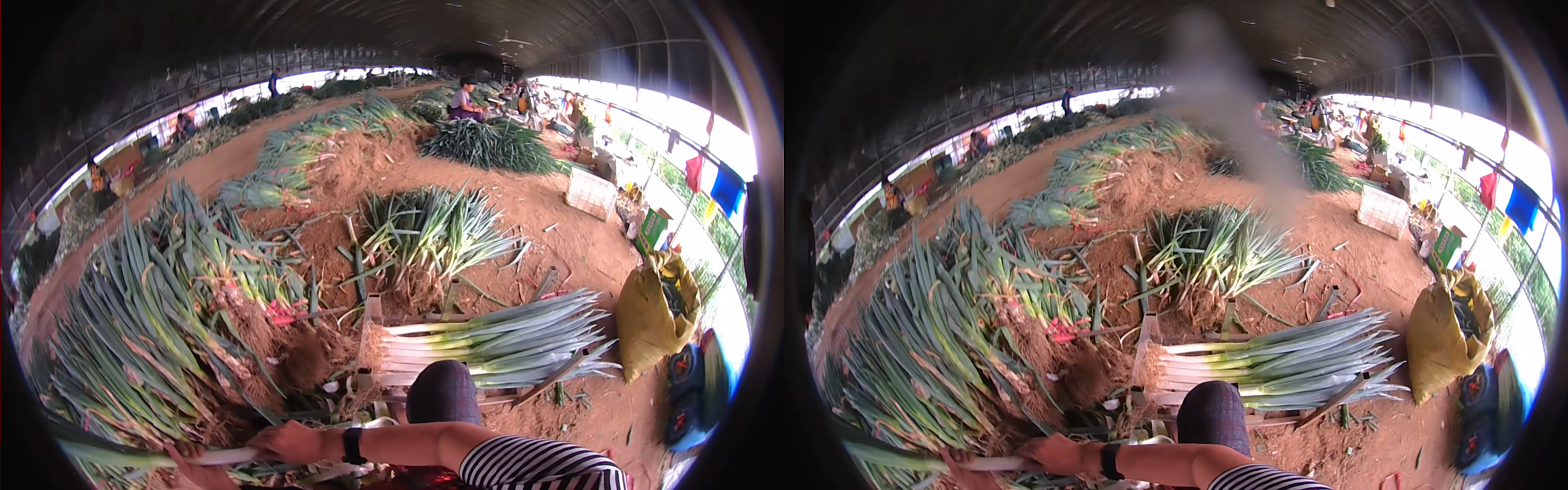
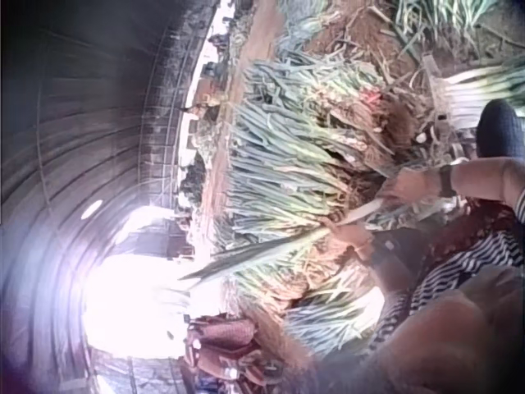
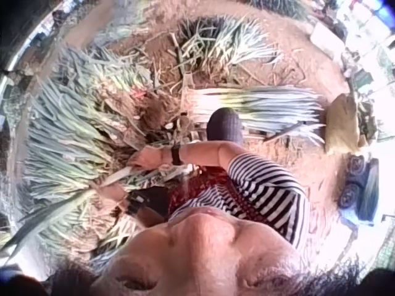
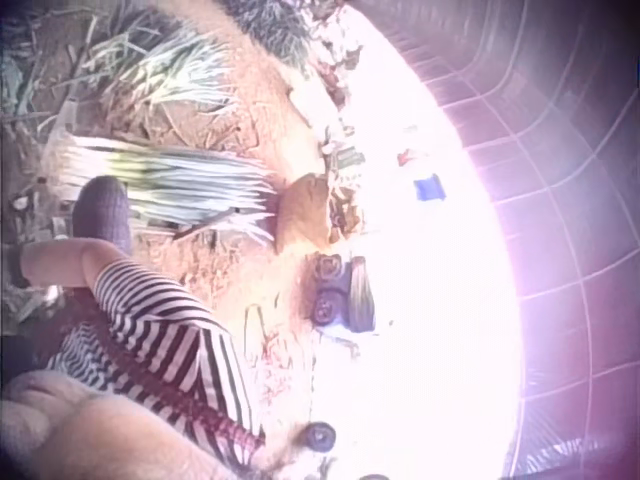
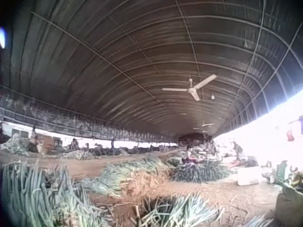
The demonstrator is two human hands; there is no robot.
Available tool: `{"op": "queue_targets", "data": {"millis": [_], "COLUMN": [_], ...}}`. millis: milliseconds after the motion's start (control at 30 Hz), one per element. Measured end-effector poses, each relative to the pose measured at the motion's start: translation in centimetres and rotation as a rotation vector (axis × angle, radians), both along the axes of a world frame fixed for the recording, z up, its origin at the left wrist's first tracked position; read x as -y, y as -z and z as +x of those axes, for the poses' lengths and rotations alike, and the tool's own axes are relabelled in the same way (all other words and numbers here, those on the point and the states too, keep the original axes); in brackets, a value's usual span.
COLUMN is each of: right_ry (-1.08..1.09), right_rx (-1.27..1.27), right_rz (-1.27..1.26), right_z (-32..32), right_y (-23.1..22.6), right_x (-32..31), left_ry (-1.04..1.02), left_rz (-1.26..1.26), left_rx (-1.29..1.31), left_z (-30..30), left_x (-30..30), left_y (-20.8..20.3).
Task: The person peels the outer layers from leeks by hand, places the cleaned leeks onto a metal rack, and gathers more uncleaned leeks from a large pile on the ground.
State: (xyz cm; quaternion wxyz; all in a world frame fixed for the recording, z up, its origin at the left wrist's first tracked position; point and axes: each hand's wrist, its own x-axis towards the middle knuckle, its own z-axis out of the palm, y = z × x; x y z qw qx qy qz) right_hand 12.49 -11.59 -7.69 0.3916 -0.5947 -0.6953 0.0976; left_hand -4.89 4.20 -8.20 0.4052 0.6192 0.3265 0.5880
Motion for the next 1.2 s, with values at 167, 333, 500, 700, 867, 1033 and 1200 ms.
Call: {"op": "queue_targets", "data": {"millis": [167,333,500,700,867,1033,1200], "right_ry": [0.158,0.304,0.127,-0.026,-0.059,-0.036,0.08], "right_rx": [0.228,0.392,0.445,0.162,0.071,0.133,0.381], "right_rz": [-0.101,-0.114,-0.073,-0.047,0.035,-0.012,-0.052], "right_z": [0.4,1.5,3.2,3.4,3.2,3.1,3.4], "right_y": [-1.4,0.5,0.1,-1.5,-0.3,-2.9,-1.8], "right_x": [2.5,2.7,3.3,4.0,4.0,5.2,4.9], "left_ry": [-0.005,-0.279,-0.172,0.003,0.031,-0.087,-0.096], "left_rz": [0.232,0.487,0.51,0.321,0.211,0.422,0.35], "left_rx": [-0.263,-0.701,-0.781,-0.624,-0.429,-0.715,-0.632], "left_z": [-0.5,0.4,0.7,0.9,0.2,-0.6,0.3], "left_x": [-2.9,0.7,2.2,2.6,1.0,0.9,2.4], "left_y": [3.9,-0.5,-2.8,-3.6,-0.5,-0.7,-2.0]}}
